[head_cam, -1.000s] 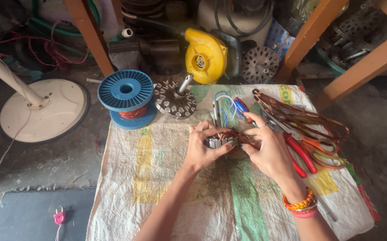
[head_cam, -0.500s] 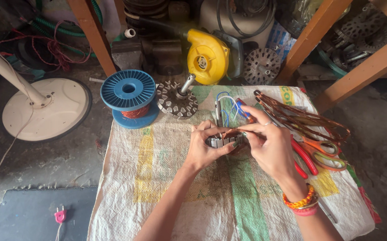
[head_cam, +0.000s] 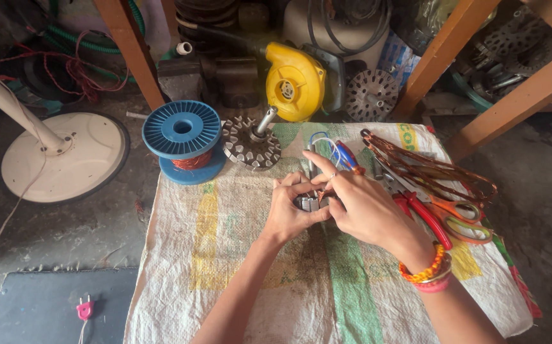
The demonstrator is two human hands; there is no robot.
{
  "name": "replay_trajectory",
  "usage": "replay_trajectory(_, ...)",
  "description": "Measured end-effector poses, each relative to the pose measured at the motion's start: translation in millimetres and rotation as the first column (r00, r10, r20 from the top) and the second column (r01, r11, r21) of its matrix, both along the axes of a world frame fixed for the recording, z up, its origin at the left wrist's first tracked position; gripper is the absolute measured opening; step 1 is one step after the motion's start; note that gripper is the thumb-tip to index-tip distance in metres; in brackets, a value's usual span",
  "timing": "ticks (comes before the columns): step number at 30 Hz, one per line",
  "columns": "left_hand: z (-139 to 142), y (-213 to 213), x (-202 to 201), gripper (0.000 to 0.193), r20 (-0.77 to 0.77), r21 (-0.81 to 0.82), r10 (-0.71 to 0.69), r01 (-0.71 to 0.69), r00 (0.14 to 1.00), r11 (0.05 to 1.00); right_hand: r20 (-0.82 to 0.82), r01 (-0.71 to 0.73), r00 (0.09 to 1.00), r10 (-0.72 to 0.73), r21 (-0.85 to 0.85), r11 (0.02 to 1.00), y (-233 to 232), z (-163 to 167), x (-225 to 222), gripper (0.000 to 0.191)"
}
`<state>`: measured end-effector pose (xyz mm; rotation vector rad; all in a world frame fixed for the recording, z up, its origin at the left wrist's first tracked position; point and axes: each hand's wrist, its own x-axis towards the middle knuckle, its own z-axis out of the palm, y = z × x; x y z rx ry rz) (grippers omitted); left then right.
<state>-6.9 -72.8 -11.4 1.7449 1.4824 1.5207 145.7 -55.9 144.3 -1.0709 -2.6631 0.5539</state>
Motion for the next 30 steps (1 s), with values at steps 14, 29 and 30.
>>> replay_trajectory(14,3,0,-2,0.103,0.108,-0.016,-0.030,0.032,0.994,0.999,-0.205,0.037,0.979,-0.015,0.106,0.994,5,-21,-6,0.070)
replay_trajectory(29,8,-2,3,0.089,0.071,-0.003,-0.037,0.037,0.997,0.999,-0.473,0.178,0.867,-0.160,-0.007,0.984,0,-56,8,0.039)
replay_trajectory(30,10,-3,2,0.088,0.080,0.001,-0.050,0.050,0.996,0.999,-0.479,0.181,0.862,-0.164,-0.010,0.983,0,-58,8,0.039)
